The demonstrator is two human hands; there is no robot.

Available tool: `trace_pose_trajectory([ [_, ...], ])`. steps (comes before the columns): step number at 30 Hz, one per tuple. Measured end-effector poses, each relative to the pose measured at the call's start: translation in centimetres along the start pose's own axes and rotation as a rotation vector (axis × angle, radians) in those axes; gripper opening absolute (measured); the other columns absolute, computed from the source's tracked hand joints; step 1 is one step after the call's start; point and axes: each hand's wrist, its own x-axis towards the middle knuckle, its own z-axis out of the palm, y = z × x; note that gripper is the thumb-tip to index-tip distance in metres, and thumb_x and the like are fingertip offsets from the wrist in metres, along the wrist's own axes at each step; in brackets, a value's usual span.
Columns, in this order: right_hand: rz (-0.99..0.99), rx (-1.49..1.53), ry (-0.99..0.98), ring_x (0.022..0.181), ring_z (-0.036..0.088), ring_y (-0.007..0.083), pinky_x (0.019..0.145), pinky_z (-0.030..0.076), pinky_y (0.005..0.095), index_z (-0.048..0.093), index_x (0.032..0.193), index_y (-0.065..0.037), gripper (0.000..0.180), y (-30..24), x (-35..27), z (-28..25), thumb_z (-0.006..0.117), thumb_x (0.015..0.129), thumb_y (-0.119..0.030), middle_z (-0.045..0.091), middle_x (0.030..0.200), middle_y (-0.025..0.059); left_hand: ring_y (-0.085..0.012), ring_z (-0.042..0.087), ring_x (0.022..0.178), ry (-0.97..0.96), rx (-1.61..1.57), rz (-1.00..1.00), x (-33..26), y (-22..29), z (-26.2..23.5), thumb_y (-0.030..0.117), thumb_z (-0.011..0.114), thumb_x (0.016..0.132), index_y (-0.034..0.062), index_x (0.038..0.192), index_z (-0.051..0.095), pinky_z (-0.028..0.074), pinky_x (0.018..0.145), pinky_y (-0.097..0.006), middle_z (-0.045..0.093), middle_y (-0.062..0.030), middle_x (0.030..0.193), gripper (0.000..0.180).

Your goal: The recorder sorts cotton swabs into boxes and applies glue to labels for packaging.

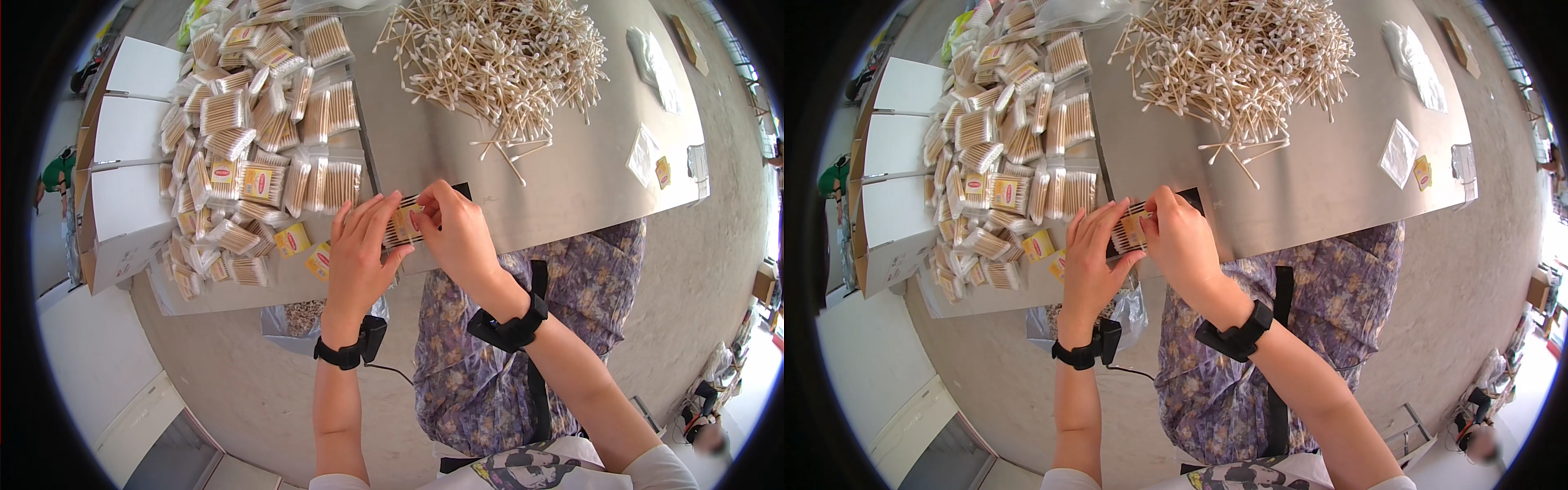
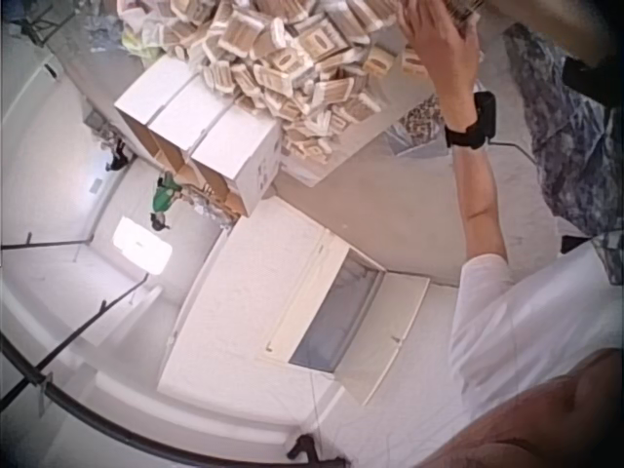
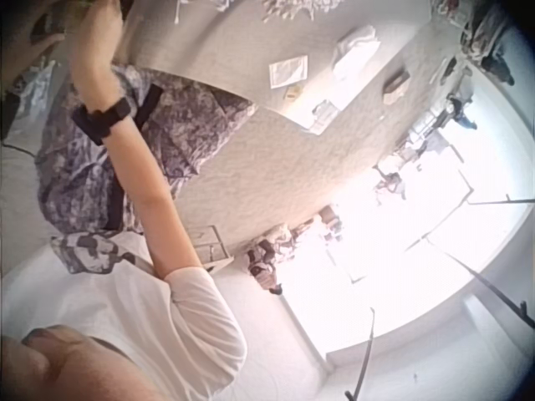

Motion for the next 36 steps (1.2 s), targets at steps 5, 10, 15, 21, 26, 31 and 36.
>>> trace_pose_trajectory([
  [5, -0.022, -0.059, -0.004, 0.075, 0.061, 0.0393, 0.063, 0.049, 0.0438, 0.048, 0.092, 0.001, 0.018, -0.2, -0.1, 0.4, 0.061, 0.083, -0.008, 0.061, 0.085, 0.0188, -0.0245, 0.050, 0.120, -0.002, -0.003, 0.000, 0.1, 0.1, 0.1, 0.026, 0.075, 0.073, 0.0097, 0.129, 0.049, 0.029, 0.107, -0.046, 0.057, -0.0058, 0.124, 0.064],
  [10, -0.036, -0.103, -0.018, 0.076, 0.061, 0.0402, 0.063, 0.050, 0.0449, 0.048, 0.092, 0.001, 0.018, -0.3, -0.3, 0.7, 0.059, 0.085, -0.011, 0.060, 0.089, 0.0191, -0.0242, 0.050, 0.120, 0.007, -0.001, -0.002, 0.1, 0.2, 0.1, 0.022, 0.075, 0.071, 0.0100, 0.129, 0.049, 0.030, 0.107, -0.046, 0.057, -0.0054, 0.124, 0.065],
  [15, -0.037, -0.092, -0.011, 0.075, 0.061, 0.0394, 0.063, 0.050, 0.0449, 0.050, 0.092, 0.001, 0.017, -0.5, -0.6, 0.6, 0.059, 0.086, -0.011, 0.060, 0.089, 0.0183, -0.0240, 0.050, 0.120, 0.006, -0.005, -0.003, 0.2, 0.2, 0.0, 0.019, 0.076, 0.071, 0.0102, 0.130, 0.049, 0.030, 0.107, -0.046, 0.057, -0.0052, 0.124, 0.066],
  [21, -0.089, -0.076, 0.006, 0.075, 0.062, 0.0356, 0.064, 0.050, 0.0425, 0.054, 0.095, -0.004, 0.015, -1.0, -1.2, -0.6, 0.060, 0.083, -0.009, 0.059, 0.090, 0.0138, -0.0276, 0.051, 0.117, 0.078, 0.007, -0.042, -0.4, 0.8, -1.4, 0.018, 0.077, 0.070, 0.0093, 0.126, 0.052, 0.033, 0.104, -0.044, 0.058, -0.0087, 0.122, 0.062],
  [26, -0.092, -0.035, 0.015, 0.073, 0.062, 0.0258, 0.063, 0.050, 0.0329, 0.058, 0.099, -0.004, 0.021, 0.9, -2.3, -4.9, 0.063, 0.079, 0.000, 0.059, 0.089, 0.0097, -0.0264, 0.057, 0.100, 0.356, 0.068, -0.440, -6.1, -1.8, -2.4, 0.014, 0.076, 0.074, 0.0055, 0.111, 0.057, 0.043, 0.090, -0.039, 0.061, -0.0090, 0.104, 0.042],
  [31, -0.048, -0.045, 0.003, 0.068, 0.059, 0.0158, 0.058, 0.046, 0.0264, 0.059, 0.100, -0.004, 0.021, 1.6, -4.2, -9.2, 0.063, 0.080, 0.001, 0.059, 0.088, 0.0061, -0.0306, 0.056, 0.101, 0.263, 0.108, -0.642, -7.7, -1.8, -3.1, 0.017, 0.074, 0.076, 0.0052, 0.107, 0.056, 0.044, 0.086, -0.040, 0.060, -0.0091, 0.102, 0.038],
  [36, -0.042, -0.090, -0.028, 0.064, 0.057, 0.0131, 0.053, 0.042, 0.0249, 0.059, 0.100, -0.003, 0.022, 2.3, -6.4, -10.9, 0.063, 0.079, 0.002, 0.058, 0.087, 0.0051, -0.0285, 0.057, 0.099, 0.221, 0.207, -0.571, -6.9, -1.3, -2.4, 0.018, 0.078, 0.071, 0.0062, 0.107, 0.057, 0.046, 0.083, -0.039, 0.059, -0.0087, 0.106, 0.044],
])
